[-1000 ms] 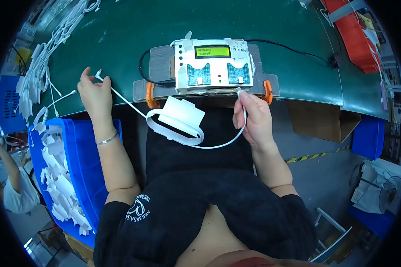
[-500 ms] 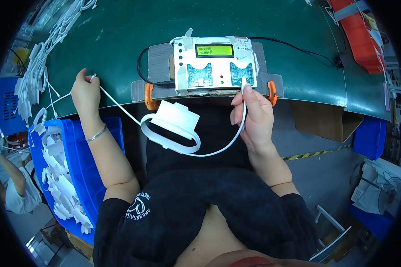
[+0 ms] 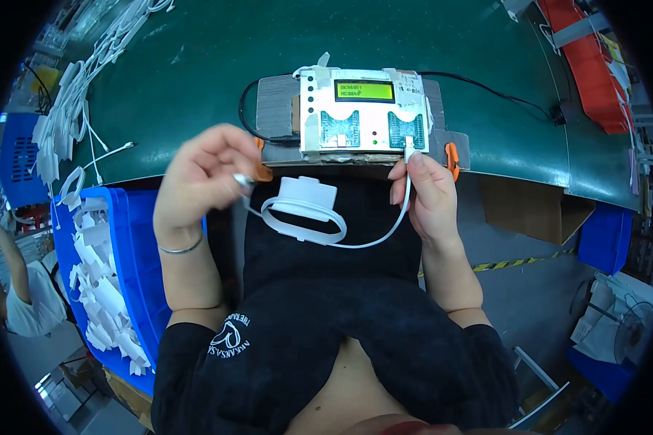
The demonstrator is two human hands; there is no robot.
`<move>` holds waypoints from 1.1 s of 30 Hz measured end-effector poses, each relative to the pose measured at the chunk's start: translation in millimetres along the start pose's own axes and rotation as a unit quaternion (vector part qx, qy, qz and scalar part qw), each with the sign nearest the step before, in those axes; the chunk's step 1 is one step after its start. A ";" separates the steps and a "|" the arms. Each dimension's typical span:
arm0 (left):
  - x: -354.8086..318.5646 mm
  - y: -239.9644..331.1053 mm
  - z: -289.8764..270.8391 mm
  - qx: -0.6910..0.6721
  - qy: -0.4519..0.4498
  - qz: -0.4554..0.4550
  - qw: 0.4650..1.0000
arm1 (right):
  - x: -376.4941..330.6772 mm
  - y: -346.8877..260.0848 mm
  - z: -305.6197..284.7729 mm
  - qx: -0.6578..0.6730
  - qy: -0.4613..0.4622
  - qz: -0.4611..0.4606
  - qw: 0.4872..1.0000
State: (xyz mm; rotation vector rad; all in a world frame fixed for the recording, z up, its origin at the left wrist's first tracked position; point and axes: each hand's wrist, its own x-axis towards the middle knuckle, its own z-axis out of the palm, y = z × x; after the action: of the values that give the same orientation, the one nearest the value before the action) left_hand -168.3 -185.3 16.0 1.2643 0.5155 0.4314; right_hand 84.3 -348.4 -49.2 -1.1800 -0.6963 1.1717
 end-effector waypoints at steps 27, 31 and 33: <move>29.3 -12.4 73.7 0.461 0.071 0.182 0.866 | 1.8 3.7 -3.8 -0.040 -0.019 -0.032 0.999; 36.4 -18.4 78.7 0.551 0.099 0.218 0.800 | 2.2 4.5 -9.6 -0.040 -0.027 -0.031 0.998; 39.5 -20.4 80.7 0.562 0.104 0.225 0.789 | 3.7 2.7 -11.5 -0.037 -0.028 -0.035 0.998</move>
State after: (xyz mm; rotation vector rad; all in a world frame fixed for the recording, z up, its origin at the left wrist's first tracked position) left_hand -88.5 -230.8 8.7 2.5530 0.6856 0.7084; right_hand 94.9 -348.8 -55.7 -1.1783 -0.8231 1.1325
